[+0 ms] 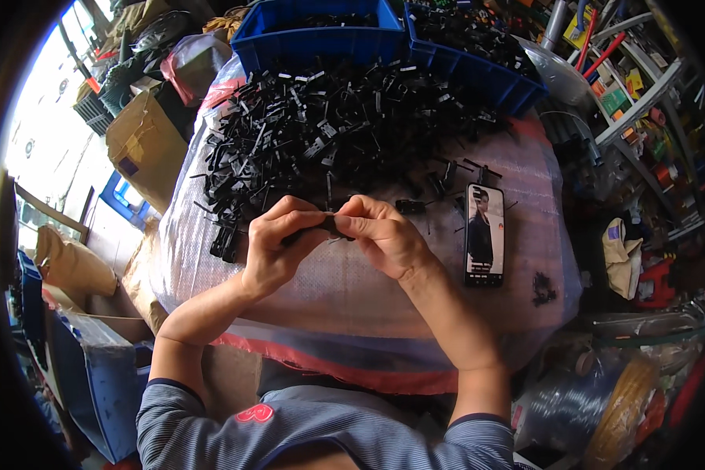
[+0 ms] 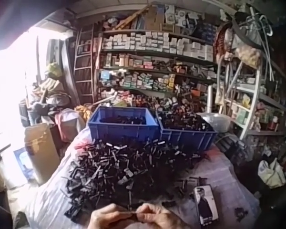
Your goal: The recorder is manually assembling small black plastic components at a workstation.
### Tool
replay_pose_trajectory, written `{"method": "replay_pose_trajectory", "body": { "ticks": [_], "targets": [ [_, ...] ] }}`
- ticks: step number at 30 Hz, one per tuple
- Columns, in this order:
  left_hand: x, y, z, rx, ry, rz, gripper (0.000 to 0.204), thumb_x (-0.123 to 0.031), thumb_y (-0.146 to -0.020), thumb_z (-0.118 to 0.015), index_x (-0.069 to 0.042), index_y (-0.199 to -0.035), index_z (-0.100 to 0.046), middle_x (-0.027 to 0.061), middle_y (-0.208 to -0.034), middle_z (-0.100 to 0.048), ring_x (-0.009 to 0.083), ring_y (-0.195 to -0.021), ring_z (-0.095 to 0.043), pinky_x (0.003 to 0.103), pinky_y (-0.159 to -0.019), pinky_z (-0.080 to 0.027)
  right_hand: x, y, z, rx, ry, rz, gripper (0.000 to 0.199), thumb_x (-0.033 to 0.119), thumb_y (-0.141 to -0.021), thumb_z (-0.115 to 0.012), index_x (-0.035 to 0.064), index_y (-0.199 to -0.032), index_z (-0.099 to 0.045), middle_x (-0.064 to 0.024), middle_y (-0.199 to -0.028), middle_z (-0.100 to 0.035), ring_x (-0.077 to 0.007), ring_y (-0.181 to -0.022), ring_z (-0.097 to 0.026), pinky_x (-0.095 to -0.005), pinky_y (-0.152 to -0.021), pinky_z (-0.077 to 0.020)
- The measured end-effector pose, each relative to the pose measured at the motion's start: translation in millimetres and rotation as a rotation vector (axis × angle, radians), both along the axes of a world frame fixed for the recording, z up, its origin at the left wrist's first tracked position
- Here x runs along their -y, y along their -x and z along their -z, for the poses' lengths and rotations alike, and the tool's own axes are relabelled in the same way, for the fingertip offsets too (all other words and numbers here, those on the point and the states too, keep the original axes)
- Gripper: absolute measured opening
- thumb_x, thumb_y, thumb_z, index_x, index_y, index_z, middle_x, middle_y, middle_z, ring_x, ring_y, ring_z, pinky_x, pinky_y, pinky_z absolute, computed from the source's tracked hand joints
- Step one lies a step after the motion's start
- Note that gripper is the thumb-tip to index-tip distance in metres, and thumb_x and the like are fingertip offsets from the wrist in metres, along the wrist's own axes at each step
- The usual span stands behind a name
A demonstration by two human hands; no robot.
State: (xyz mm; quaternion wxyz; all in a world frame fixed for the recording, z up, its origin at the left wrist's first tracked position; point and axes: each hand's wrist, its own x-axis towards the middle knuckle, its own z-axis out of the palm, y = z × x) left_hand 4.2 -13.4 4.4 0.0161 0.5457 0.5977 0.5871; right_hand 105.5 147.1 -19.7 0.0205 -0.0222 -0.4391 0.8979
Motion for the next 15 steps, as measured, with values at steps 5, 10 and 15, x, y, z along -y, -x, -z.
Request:
{"method": "replay_pose_trajectory", "body": {
  "ticks": [5,10,15],
  "targets": [
    [-2.1,11.2,2.3,0.344,0.051,0.036,0.012,-0.004,-0.077,-0.065,0.003,-0.086,-0.06,0.0059,-0.078,-0.06,0.0109,-0.064,-0.056,0.022,-0.056,-0.044,12.1,-6.9,-25.8,0.039,-0.514,0.172,0.028,0.015,-0.084,-0.062,0.0034,-0.109,-0.054,-0.0017,-0.096,-0.058,-0.0084,-0.086,-0.053,-0.0239,-0.08,-0.0419],
    [-0.7,26.1,-3.9,0.994,0.272,0.118,0.014,-0.018,-0.083,-0.06,-0.004,-0.084,-0.062,0.003,-0.067,-0.06,0.0082,-0.054,-0.054,0.019,-0.049,-0.04,20.9,-5.8,-35.1,-0.438,-1.672,0.528,0.057,0.01,-0.065,-0.075,-0.0011,-0.116,-0.051,-0.0134,-0.099,-0.055,-0.025,-0.083,-0.054,-0.0324,-0.073,-0.0466],
    [1.0,17.8,-2.2,0.976,0.381,0.225,0.015,-0.018,-0.083,-0.062,-0.004,-0.081,-0.061,0.0028,-0.066,-0.06,0.0078,-0.053,-0.054,0.019,-0.046,-0.039,28.8,-1.6,-27.6,-0.497,-1.883,0.655,0.048,0.004,-0.069,-0.07,-0.0023,-0.113,-0.051,-0.0126,-0.097,-0.054,-0.0264,-0.08,-0.053,-0.0331,-0.071,-0.0465]
  ]
}}
